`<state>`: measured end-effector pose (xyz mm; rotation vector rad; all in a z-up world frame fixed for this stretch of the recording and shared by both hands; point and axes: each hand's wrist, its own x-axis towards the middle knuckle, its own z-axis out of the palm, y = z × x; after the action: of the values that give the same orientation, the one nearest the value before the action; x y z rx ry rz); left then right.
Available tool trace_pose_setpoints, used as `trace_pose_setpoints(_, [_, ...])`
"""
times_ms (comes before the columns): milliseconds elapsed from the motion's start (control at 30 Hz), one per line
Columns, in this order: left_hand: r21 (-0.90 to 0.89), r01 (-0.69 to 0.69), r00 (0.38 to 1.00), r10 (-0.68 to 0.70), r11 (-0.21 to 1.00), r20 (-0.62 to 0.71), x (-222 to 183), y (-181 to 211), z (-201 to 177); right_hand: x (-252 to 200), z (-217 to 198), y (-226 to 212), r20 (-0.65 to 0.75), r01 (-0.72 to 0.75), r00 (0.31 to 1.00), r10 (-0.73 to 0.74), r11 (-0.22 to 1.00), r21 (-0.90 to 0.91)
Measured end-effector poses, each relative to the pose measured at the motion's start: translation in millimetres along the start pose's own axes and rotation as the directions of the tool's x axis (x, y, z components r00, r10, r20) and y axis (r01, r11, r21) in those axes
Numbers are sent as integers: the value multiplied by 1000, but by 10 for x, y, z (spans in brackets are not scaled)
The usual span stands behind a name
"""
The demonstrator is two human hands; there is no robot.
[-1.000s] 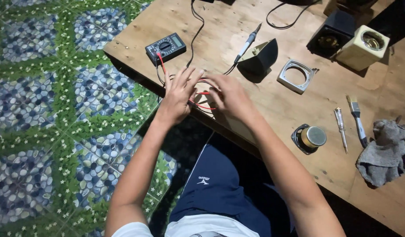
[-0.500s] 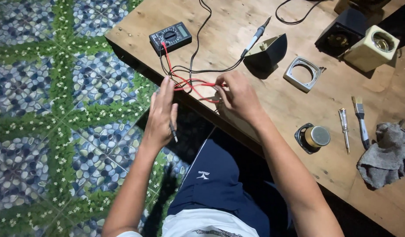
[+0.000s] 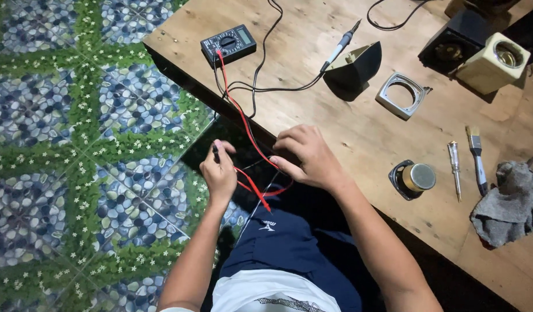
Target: Testing the electrical continuity of a speaker using a digital multimeter after cleaning it with a cloth.
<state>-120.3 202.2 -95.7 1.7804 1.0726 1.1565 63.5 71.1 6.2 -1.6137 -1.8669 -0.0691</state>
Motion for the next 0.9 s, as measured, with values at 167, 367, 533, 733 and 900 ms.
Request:
trace_pose_setpoints(167, [-152,112,992,-103,982,67,-235,-58,-112,-200,-68,-178,93,-192,981,169,905,379])
trace_pose_setpoints(367, [-632,617,780,-475,469,408,-346,-107,-276,-545,-38,-98,165,-383,889,426,498,778])
trace_pose_setpoints(533, [-476,872,356,-523,-112,774,-695,251,-233,-704,52,-261,81,-431,748,658,390,814])
trace_pose_setpoints(733, [-304,916,162,-453,-261,877,-1236,847,-52,-1097,-72,-726,-11,-580,650,760,505,640])
trace_pose_setpoints(900, [115,843,-150,-24,-526,988,-1729,1027,68,-1855,170,-755,68,-629,611,789,432,646])
